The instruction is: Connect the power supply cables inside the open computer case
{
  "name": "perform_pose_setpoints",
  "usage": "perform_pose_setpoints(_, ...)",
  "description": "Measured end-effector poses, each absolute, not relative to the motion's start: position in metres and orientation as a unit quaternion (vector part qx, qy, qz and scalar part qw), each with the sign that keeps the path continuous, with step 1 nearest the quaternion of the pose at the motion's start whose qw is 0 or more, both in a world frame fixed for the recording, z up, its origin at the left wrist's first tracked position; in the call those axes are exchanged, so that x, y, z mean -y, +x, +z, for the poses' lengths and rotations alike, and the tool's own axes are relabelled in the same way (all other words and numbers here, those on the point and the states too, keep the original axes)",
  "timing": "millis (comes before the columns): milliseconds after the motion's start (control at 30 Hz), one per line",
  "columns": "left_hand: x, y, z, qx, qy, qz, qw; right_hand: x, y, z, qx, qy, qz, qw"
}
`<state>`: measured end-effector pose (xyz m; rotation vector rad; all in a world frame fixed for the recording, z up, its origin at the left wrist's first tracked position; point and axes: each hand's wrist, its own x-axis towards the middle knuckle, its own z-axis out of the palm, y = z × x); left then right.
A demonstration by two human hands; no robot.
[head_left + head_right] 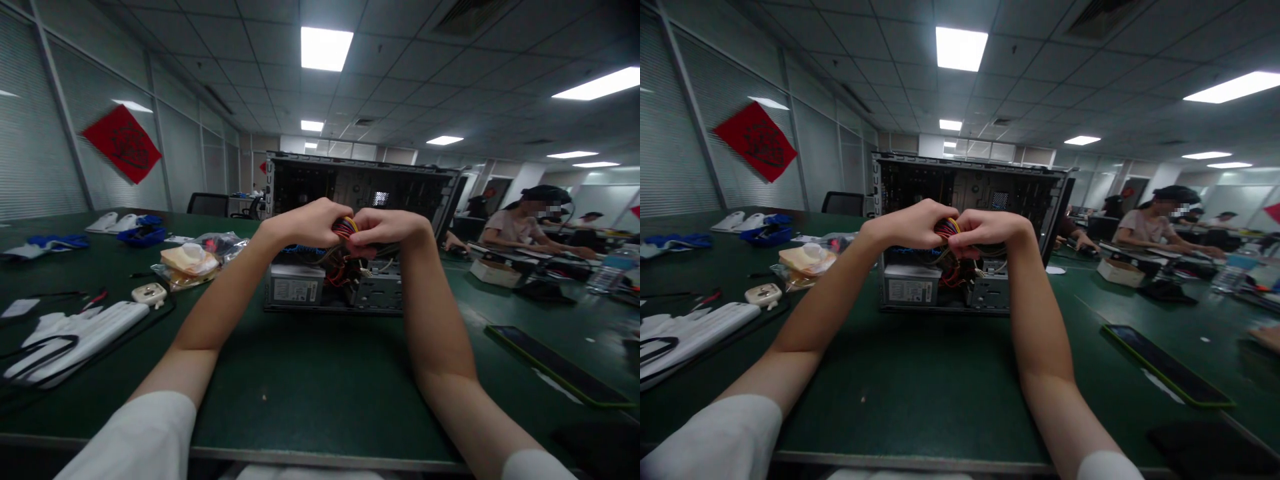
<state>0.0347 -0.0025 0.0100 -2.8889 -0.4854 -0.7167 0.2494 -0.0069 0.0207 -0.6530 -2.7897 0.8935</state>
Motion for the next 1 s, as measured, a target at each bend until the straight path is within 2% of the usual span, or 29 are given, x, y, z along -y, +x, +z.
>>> perform_pose_setpoints(133,-0.003,0.046,0.000,0.146,-0.955,-0.257,-0.030,0.015,0.254,0.026,0.929,-0.234,0.282,0.044)
perform_pose_setpoints(300,-0.006,0.051,-0.006,0.156,-0.948,-0.274,-0.029,0.021,0.251,0.029,0.927,-0.255,0.272,0.043)
perform_pose_setpoints(433,-0.009,0.043,-0.005,0.147,-0.953,-0.251,-0.080,0.021,0.243,0.028,0.938,-0.251,0.239,0.031)
perform_pose_setpoints(700,-0.014,0.044,-0.013,0.147,-0.974,-0.152,-0.086,0.023,0.243,0.030,0.917,-0.298,0.249,-0.088)
perform_pose_setpoints(767,-0.014,0.038,-0.007,0.153,-0.977,-0.126,-0.081,0.020,0.248,0.029,0.913,-0.303,0.261,-0.076)
perform_pose_setpoints(900,-0.003,0.009,0.017,0.196,-0.977,-0.076,-0.033,0.013,0.250,0.027,0.921,-0.278,0.274,0.000)
perform_pose_setpoints(1000,0.011,-0.011,0.032,0.215,-0.973,-0.023,-0.085,0.014,0.244,0.025,0.917,-0.253,0.308,0.002)
